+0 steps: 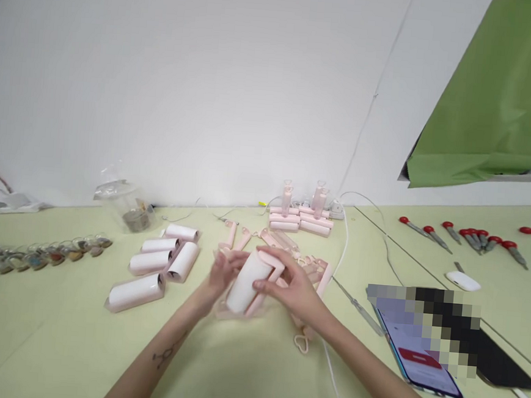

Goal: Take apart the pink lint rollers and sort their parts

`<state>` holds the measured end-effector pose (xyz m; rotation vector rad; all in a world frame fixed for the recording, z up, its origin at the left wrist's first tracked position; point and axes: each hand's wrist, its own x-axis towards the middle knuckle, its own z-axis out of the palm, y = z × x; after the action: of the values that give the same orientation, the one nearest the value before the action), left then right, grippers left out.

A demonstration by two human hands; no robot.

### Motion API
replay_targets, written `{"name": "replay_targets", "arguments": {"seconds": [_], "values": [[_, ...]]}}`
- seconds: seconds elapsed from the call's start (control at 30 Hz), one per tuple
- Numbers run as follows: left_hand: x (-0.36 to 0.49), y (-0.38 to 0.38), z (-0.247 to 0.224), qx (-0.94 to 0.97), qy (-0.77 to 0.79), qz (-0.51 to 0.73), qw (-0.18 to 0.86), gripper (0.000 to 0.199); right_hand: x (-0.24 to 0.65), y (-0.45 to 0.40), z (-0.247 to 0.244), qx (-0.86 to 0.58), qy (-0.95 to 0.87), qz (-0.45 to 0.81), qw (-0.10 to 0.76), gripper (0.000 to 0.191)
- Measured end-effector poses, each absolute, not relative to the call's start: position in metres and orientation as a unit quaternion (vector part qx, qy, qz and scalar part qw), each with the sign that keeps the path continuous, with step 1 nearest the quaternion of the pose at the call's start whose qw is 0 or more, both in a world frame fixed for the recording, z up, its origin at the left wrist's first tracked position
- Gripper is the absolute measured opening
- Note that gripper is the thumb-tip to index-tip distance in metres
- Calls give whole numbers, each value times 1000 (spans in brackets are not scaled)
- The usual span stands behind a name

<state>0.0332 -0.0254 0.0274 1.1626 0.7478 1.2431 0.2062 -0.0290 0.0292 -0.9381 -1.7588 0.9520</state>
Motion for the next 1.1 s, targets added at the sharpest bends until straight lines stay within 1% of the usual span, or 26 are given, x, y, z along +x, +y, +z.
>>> {"name": "replay_targets", "arguments": {"seconds": [0.07,0.1,0.17,0.23,0.27,0.33,0.4,0.47,0.57,0.67,0.73,0.77,0.83,0.9,0.97,1.03,1.1], "values": [[12,-26,21,529,351,587,502,47,210,-22,27,-385,-708,355,474,50],[2,-29,16,557,376,584,455,47,212,-19,26,-388,-714,347,469,51],[-14,-38,1,606,432,532,404,55,213,-14,27,-391,-737,338,435,51],[-20,-48,-18,622,478,459,417,66,209,-10,29,-377,-785,328,368,49],[-21,-51,-28,626,492,427,430,66,205,-9,31,-359,-819,314,320,47],[-19,-54,-46,635,505,377,447,61,193,-9,34,-309,-890,267,204,46],[-17,-52,-58,645,504,355,452,57,178,-11,33,-264,-939,196,104,46],[-17,-50,-63,649,492,358,456,58,165,-15,27,-248,-957,139,56,46],[-18,-48,-65,655,477,365,459,57,155,-23,10,-260,-955,135,55,47],[-18,-49,-64,665,473,369,445,57,156,-25,0,-252,-954,144,77,51],[-18,-50,-62,674,469,365,438,59,159,-17,3,-250,-952,149,100,53],[-19,-51,-60,680,469,359,435,62,160,-9,6,-266,-946,146,114,50],[-19,-53,-57,696,467,344,422,64,157,13,12,-323,-928,121,142,38],[-20,-54,-53,721,460,332,398,57,149,38,16,-370,-913,78,153,29],[-21,-55,-50,743,450,324,374,47,136,60,13,-381,-912,49,145,20],[-22,-55,-48,754,445,319,363,44,120,74,6,-388,-912,26,132,18],[-23,-55,-47,760,444,315,355,45,106,82,-2,-404,-906,3,127,23]]}}
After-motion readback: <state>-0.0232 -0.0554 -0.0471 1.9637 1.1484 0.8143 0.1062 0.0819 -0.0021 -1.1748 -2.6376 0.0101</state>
